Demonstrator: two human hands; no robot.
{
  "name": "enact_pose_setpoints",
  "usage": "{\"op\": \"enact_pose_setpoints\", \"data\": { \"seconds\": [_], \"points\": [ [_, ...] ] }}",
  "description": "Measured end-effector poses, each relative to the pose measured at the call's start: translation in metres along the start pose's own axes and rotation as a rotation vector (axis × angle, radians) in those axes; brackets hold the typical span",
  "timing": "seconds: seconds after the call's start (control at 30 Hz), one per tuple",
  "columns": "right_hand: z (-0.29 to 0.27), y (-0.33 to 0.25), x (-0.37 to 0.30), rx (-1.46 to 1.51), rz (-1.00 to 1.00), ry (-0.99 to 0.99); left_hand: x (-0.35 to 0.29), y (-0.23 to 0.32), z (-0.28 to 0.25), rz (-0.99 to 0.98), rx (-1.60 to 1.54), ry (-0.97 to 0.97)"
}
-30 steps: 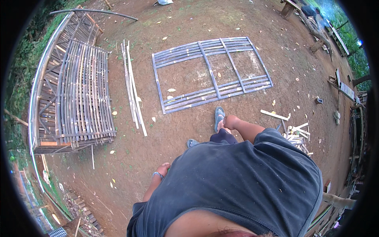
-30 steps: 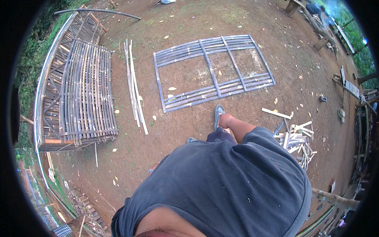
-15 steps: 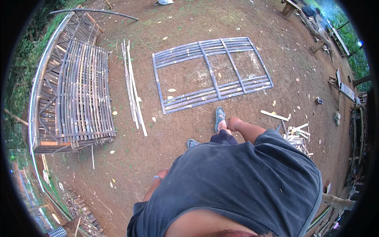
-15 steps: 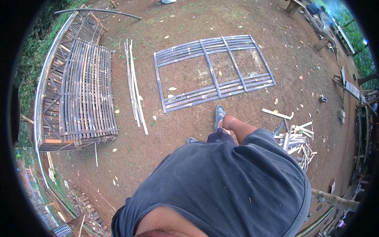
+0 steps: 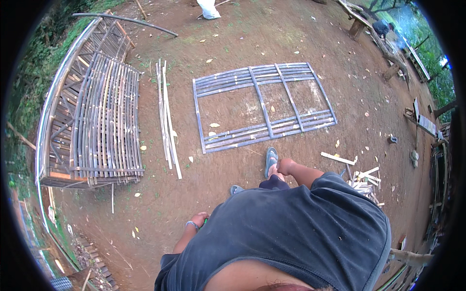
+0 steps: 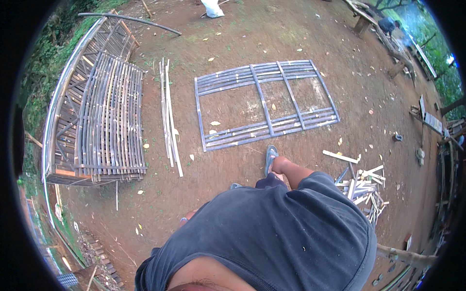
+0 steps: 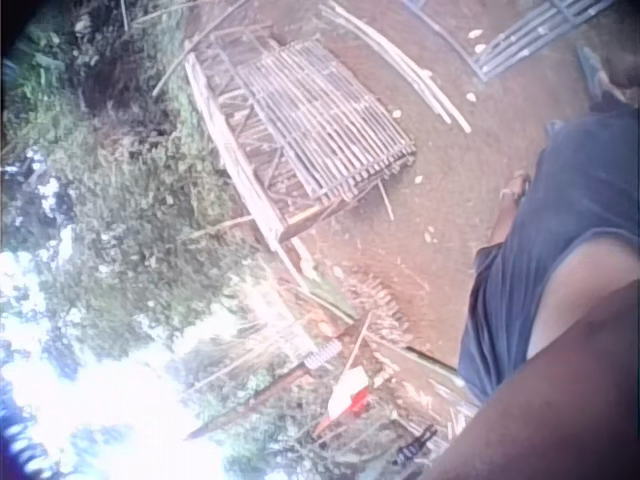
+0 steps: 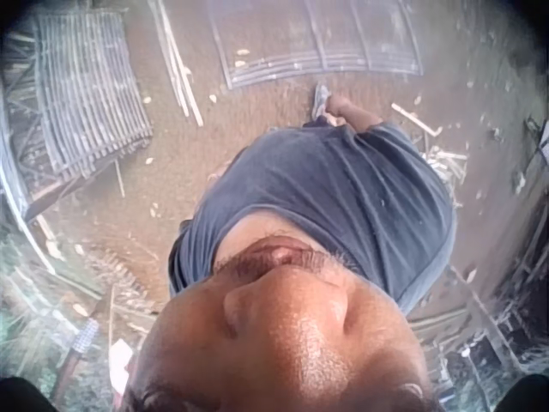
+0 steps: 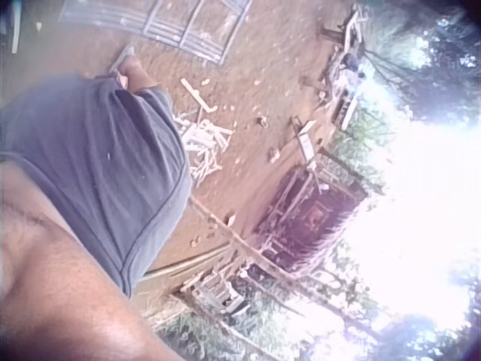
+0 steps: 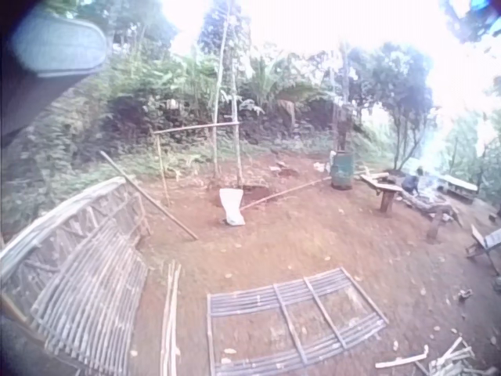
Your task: The person assembles a rectangular bamboo frame on the ground by arranging and fitting bamboo strips into a grid pattern. They then use a tape measure to measure the dimensions of the assembled frame.
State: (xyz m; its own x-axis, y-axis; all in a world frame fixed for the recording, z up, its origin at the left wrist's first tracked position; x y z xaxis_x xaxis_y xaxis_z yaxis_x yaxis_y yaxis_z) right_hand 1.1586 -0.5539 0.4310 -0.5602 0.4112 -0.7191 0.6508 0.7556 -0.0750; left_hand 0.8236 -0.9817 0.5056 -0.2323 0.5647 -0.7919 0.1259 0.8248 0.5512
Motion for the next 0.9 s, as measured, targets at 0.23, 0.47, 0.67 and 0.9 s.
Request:
{"op": "enact_pose_setpoints", "data": {
  "seconds": [0.23,0.47,0.67,0.9],
  "points": [
    [-0.009,0.017,0.023,-0.142,-0.113,-0.010,0.049,-0.078,0.008,0.280,0.326,-0.055],
    [0.039,0.097,0.076,-0.205,-0.050,0.007,0.090,-0.067,0.045,0.045,0.096,0.010],
    [-0.054,-0.019,0.073,-0.272,-0.212,0.047,0.060,-0.125,0.060,-0.098,-0.044,0.198],
    [-0.126,-0.039,0.116,-0.599,-0.746,0.076,0.006,-0.111,0.112,-0.159,-0.056,0.170]
  ]
}}
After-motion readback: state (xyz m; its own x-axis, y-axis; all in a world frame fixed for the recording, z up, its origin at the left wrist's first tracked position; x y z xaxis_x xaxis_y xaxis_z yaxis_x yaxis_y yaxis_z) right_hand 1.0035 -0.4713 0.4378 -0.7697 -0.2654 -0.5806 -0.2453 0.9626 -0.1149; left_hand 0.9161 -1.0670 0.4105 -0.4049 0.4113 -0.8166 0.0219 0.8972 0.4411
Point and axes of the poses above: each hand's wrist, its own x-axis towards the middle knuckle, its own z-axis out of the palm, y = z × x, the point moved 1 cm from there along x, towards the middle knuckle, and after that the axes turned 8 degrees about -x, right-handed, at the moved point
